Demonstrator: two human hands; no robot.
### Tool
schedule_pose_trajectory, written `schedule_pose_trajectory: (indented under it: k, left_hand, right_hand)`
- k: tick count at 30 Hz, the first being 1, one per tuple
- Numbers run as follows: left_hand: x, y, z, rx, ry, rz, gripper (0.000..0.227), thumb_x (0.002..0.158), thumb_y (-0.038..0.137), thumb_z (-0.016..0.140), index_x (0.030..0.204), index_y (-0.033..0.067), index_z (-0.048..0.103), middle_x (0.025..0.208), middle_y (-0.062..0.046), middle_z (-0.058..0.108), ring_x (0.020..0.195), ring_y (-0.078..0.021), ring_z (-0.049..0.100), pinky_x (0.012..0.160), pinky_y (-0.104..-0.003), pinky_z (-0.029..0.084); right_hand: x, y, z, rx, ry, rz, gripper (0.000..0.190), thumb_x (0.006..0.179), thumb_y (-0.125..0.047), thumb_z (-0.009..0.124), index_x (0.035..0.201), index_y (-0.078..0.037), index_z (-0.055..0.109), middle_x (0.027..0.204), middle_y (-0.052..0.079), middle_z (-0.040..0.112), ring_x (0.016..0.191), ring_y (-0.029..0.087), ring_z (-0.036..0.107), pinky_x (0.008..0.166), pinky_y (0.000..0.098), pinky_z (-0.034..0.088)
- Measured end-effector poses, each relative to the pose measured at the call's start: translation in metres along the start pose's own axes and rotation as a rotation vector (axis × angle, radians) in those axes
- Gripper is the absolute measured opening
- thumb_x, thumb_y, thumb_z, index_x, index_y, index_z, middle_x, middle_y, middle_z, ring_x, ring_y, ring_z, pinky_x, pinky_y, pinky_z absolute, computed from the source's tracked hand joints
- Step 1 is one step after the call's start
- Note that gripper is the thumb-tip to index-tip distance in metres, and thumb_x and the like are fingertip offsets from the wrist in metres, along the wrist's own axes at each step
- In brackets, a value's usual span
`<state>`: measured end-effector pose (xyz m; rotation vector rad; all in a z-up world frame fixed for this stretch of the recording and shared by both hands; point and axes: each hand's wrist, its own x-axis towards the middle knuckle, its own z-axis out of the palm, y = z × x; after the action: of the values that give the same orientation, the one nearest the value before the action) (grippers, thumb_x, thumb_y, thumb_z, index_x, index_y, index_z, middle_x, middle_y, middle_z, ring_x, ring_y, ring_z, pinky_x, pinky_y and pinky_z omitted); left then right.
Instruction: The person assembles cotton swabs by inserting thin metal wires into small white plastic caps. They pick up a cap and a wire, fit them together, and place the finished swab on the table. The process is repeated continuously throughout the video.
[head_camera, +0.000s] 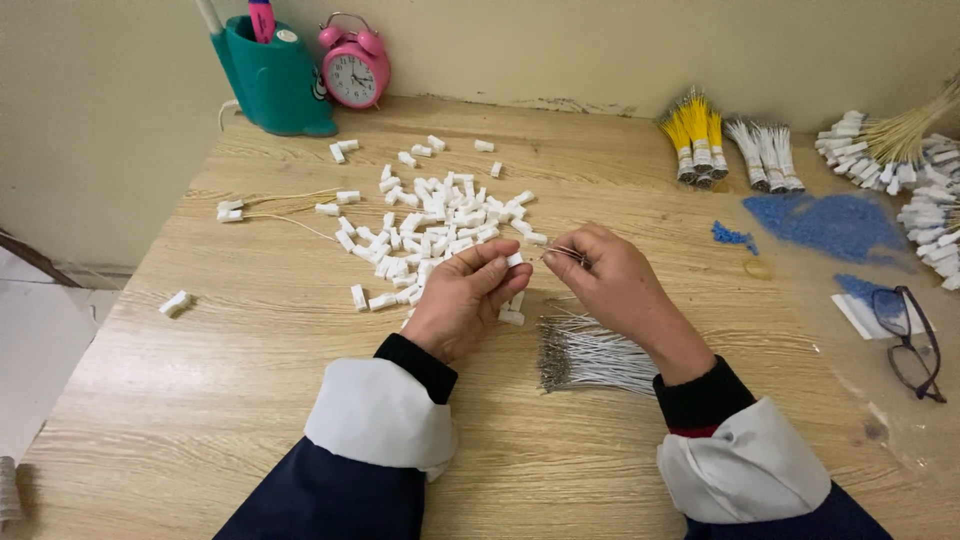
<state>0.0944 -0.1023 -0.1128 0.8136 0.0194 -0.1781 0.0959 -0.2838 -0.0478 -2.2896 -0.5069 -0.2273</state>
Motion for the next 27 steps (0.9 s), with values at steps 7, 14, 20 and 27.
schedule_pose_trajectory:
  k: [7, 14, 20, 27]
  left_hand:
    - [0.000, 0.000, 0.000, 0.037, 0.010, -0.019, 0.025, 0.092, 0.000, 0.058, 0.117, -0.0068, 0.062, 0.097, -0.013, 0.059, 0.095, -0.0269, 0.068, 0.089, -0.037, 0.061]
    - [-0.002, 0.001, 0.002, 0.026, 0.015, -0.035, 0.024, 0.092, -0.001, 0.058, 0.115, -0.0065, 0.063, 0.098, -0.014, 0.059, 0.096, -0.0284, 0.068, 0.089, -0.037, 0.061]
    - [-0.003, 0.003, 0.002, 0.039, 0.014, -0.039, 0.023, 0.092, -0.002, 0.058, 0.115, -0.0059, 0.063, 0.098, -0.013, 0.058, 0.095, -0.0280, 0.068, 0.088, -0.037, 0.061]
    - [-0.001, 0.002, -0.001, 0.061, 0.026, -0.032, 0.023, 0.093, -0.001, 0.057, 0.115, -0.0056, 0.063, 0.098, -0.014, 0.056, 0.098, -0.0307, 0.067, 0.090, -0.040, 0.060]
  right_hand:
    - [-0.004, -0.002, -0.001, -0.023, -0.029, 0.017, 0.016, 0.093, -0.022, 0.062, 0.097, -0.009, 0.072, 0.084, 0.013, 0.063, 0.082, 0.026, 0.064, 0.071, 0.0369, 0.050]
    - [-0.004, -0.005, -0.001, -0.087, -0.070, 0.058, 0.021, 0.095, -0.027, 0.058, 0.094, -0.011, 0.071, 0.082, 0.012, 0.065, 0.081, 0.029, 0.065, 0.073, 0.0394, 0.050]
    - [-0.002, 0.004, 0.003, -0.096, -0.087, 0.072, 0.018, 0.093, -0.027, 0.059, 0.093, -0.012, 0.070, 0.080, 0.009, 0.063, 0.078, 0.027, 0.065, 0.072, 0.0376, 0.050]
    - [-0.002, 0.001, 0.004, -0.143, -0.019, 0.010, 0.012, 0.089, -0.023, 0.065, 0.090, -0.013, 0.070, 0.078, 0.006, 0.063, 0.074, 0.023, 0.064, 0.068, 0.0348, 0.051]
